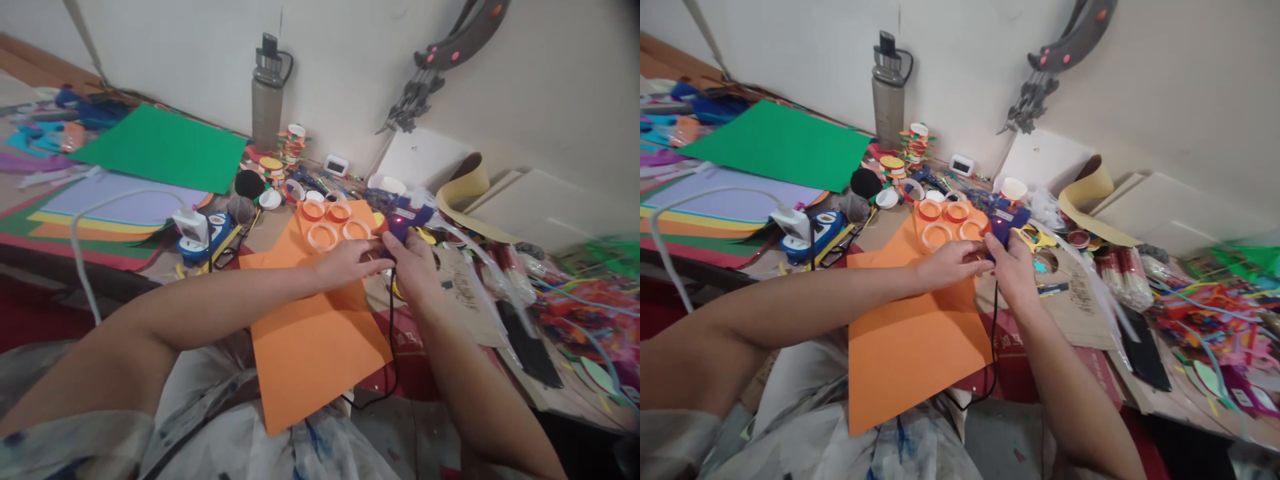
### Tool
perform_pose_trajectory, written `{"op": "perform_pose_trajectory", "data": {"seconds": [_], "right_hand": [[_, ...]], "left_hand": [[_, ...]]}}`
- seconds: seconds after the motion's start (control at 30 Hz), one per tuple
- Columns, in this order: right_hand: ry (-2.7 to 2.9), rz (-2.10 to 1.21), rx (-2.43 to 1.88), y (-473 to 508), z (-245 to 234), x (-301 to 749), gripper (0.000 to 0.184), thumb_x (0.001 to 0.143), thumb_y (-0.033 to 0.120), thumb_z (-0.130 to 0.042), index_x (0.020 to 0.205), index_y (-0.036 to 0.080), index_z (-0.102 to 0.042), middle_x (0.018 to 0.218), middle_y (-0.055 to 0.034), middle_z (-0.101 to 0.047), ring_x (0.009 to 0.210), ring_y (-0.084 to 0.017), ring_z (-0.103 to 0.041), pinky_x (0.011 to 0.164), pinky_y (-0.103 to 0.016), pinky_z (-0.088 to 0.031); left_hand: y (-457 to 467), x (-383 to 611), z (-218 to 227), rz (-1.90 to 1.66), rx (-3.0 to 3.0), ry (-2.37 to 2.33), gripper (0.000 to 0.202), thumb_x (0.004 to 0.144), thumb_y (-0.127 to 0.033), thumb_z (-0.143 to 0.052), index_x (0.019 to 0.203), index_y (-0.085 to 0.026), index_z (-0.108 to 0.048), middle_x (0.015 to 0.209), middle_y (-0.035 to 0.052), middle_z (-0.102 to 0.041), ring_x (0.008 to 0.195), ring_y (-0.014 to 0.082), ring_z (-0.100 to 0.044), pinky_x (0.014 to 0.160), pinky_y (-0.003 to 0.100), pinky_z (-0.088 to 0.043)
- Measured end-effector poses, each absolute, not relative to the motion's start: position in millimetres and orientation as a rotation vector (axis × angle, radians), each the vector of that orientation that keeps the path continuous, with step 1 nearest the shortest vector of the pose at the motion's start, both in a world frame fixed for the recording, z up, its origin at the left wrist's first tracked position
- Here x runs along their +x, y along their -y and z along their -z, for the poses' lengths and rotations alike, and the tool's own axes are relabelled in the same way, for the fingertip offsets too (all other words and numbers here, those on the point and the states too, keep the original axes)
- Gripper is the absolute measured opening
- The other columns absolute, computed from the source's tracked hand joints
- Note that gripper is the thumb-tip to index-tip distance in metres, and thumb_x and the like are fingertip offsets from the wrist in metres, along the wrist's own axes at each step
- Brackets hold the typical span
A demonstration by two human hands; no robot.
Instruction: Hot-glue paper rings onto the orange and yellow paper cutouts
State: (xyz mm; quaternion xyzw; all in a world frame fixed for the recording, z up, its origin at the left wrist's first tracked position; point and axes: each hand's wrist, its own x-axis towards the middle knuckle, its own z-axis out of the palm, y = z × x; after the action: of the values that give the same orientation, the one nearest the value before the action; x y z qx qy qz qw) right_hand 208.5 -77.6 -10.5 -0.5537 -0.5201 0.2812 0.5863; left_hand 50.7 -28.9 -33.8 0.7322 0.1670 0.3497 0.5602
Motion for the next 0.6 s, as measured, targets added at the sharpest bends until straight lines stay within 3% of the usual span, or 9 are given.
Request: {"op": "perform_pose_trajectory", "data": {"seconds": [0.1, 0.2, 0.27, 0.43, 0.6], "right_hand": [[1.141, -0.591, -1.325, 71, 4, 223, 0.036, 0.087, 0.053, -0.083, 0.104, 0.026, -0.068, 0.092, 0.0003, -0.077, 0.074, -0.016, -0.071, 0.064, -0.029, -0.060], [1.111, -0.530, -1.371, 66, 0, 236, 0.031, 0.085, 0.046, -0.082, 0.103, 0.026, -0.067, 0.093, 0.0005, -0.077, 0.069, -0.014, -0.069, 0.057, -0.026, -0.056], [1.091, -0.481, -1.375, 63, 2, 241, 0.029, 0.083, 0.043, -0.080, 0.102, 0.026, -0.065, 0.097, 0.0003, -0.078, 0.068, -0.013, -0.067, 0.053, -0.025, -0.054], [1.072, -0.447, -1.355, 61, 16, 250, 0.031, 0.081, 0.038, -0.077, 0.106, 0.028, -0.062, 0.113, -0.0032, -0.081, 0.072, -0.014, -0.068, 0.052, -0.026, -0.054], [1.069, -0.469, -1.386, 57, 29, 254, 0.031, 0.079, 0.038, -0.077, 0.103, 0.028, -0.060, 0.111, -0.0049, -0.082, 0.070, -0.016, -0.067, 0.049, -0.027, -0.052]], "left_hand": [[26, 46, 28, -0.880, 1.851, -0.466, 0.020, 0.102, -0.036, -0.073, 0.101, -0.016, -0.075, 0.088, 0.0006, -0.072, 0.081, 0.0138, -0.062, 0.078, 0.028, -0.045], [24, 42, 22, -0.898, 1.944, -0.521, 0.036, 0.107, -0.039, -0.063, 0.078, -0.018, -0.064, 0.073, -0.0024, -0.060, 0.073, 0.0128, -0.053, 0.072, 0.029, -0.038], [19, 39, 18, -0.918, 1.959, -0.583, 0.040, 0.107, -0.037, -0.060, 0.072, -0.019, -0.059, 0.069, -0.0029, -0.056, 0.070, 0.0128, -0.051, 0.070, 0.029, -0.036], [-17, 21, 1, -1.063, 1.974, -0.748, 0.032, 0.109, -0.032, -0.056, 0.083, -0.019, -0.070, 0.079, 0.0006, -0.068, 0.074, 0.0137, -0.057, 0.075, 0.030, -0.042], [-77, 5, -1, -1.077, 2.162, -1.151, 0.016, 0.102, -0.022, -0.064, 0.099, -0.016, -0.078, 0.105, 0.0074, -0.082, 0.094, 0.0183, -0.069, 0.090, 0.031, -0.048]]}}
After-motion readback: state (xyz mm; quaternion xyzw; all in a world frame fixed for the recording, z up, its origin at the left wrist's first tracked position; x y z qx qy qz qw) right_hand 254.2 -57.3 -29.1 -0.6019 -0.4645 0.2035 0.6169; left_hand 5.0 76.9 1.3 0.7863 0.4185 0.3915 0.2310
